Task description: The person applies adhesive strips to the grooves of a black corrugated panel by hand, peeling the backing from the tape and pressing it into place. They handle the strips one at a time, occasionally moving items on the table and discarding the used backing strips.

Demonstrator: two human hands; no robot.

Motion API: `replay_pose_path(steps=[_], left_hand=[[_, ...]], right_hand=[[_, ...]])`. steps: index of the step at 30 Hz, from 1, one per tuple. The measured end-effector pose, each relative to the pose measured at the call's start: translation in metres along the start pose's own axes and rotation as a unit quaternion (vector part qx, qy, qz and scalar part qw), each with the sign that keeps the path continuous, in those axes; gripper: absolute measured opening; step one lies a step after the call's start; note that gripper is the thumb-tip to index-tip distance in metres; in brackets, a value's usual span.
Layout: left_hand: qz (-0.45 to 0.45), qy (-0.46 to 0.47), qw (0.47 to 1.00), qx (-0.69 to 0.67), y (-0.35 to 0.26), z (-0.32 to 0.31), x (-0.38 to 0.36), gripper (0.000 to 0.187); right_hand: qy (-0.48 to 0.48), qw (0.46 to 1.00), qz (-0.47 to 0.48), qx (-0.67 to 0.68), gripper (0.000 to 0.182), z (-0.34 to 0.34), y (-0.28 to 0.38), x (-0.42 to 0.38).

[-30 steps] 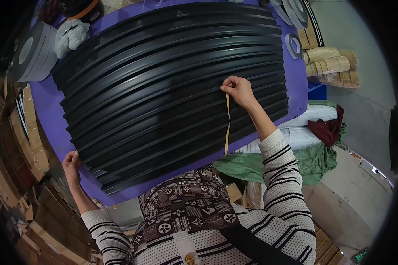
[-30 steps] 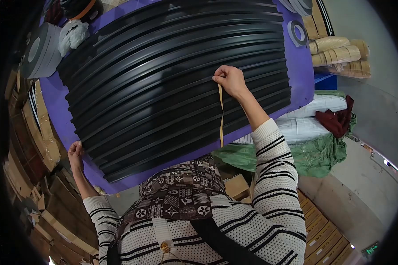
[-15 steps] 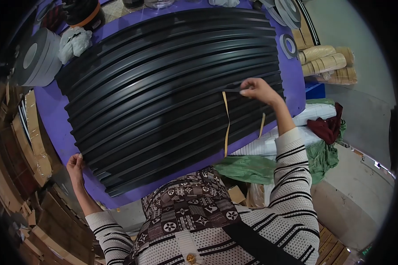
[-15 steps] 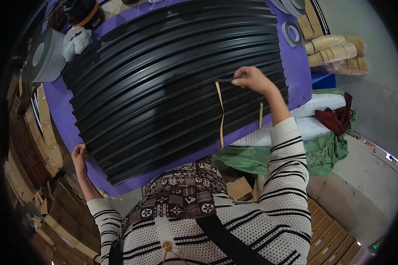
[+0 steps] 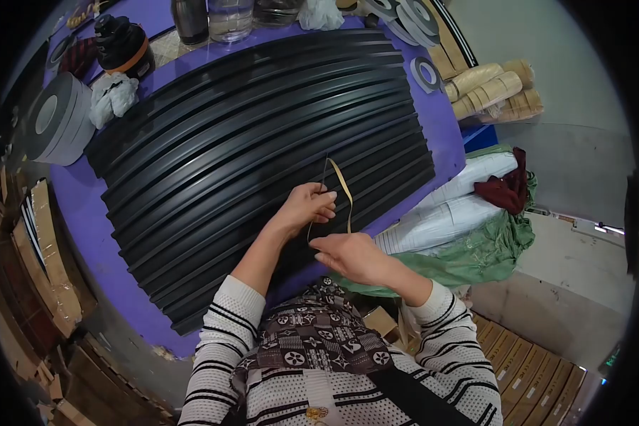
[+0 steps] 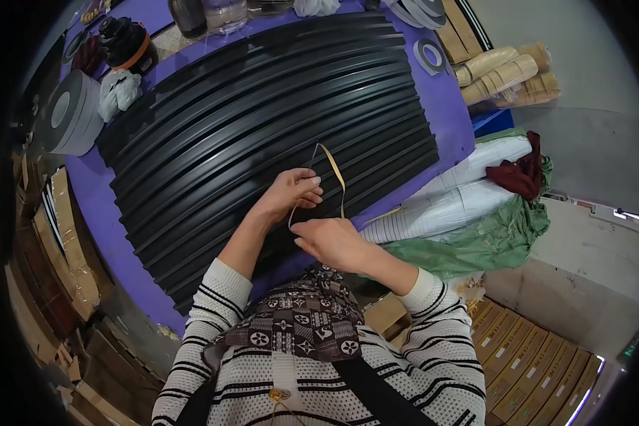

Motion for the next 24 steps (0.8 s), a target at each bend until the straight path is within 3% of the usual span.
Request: replay_pose_path(steps=[2, 4, 5, 7, 11, 14, 16, 18, 19, 21, 24], left_hand=[[-0.018, -0.025, 1.0, 0.002, 0.01, 0.005, 0.011, 0.023], [-0.042, -0.067, 0.997, 0.013, 0.015, 0.01, 0.008, 0.015], [-0.04, -0.069, 0.997, 0.017, 0.018, 0.009, 0.007, 0.015], [-0.039, -0.095, 0.995, 0.016, 0.021, 0.01, 0.005, 0.015], [-0.053, -0.117, 0.991, 0.043, 0.024, 0.006, 0.012, 0.015], [-0.059, -0.1, 0.993, 0.033, 0.022, -0.021, 0.027, 0.024], [-0.078, -0.073, 0.994, 0.025, 0.023, -0.05, 0.054, 0.031], [-0.08, -0.025, 0.996, 0.018, 0.021, -0.089, 0.085, 0.051], [-0.08, -0.02, 0.996, 0.022, 0.024, -0.108, 0.103, 0.051], [-0.212, -0.048, 0.967, 0.135, 0.017, -0.143, 0.134, 0.06], [-0.25, -0.055, 0.946, 0.199, 0.009, -0.19, 0.164, 0.066]], right_hand=[[-0.118, 0.993, 0.019, 0.019, 0.02, 0.006, -0.035, 0.002], [-0.26, 0.931, -0.181, 0.18, 0.019, 0.0, -0.113, 0.01], [-0.317, 0.916, -0.219, 0.114, 0.018, 0.009, -0.119, 0.018], [-0.378, 0.912, -0.147, -0.053, 0.018, 0.0, -0.129, 0.043], [-0.315, 0.937, -0.149, -0.013, 0.015, -0.017, -0.163, 0.071], [-0.359, 0.926, -0.092, 0.067, 0.01, 0.017, -0.198, 0.049], [-0.357, 0.904, -0.186, 0.144, 0.01, 0.056, -0.244, 0.011], [-0.381, 0.873, -0.226, 0.204, 0.009, 0.103, -0.294, -0.036], [-0.41, 0.861, -0.209, 0.217, 0.009, 0.128, -0.314, -0.057], [-0.448, 0.844, -0.191, 0.226, 0.009, 0.17, -0.36, -0.097], [-0.484, 0.822, -0.209, 0.216, 0.01, 0.223, -0.415, -0.146]])
Point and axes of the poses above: each hand's wrist, its own x-axis towards the middle knuckle, its own z-axis out of the back of the hand, y = z × x, the point moved 5 cm from there along x, towards the middle knuckle, and after that the axes turned 8 degrees about -x, right-handed, at the moved point
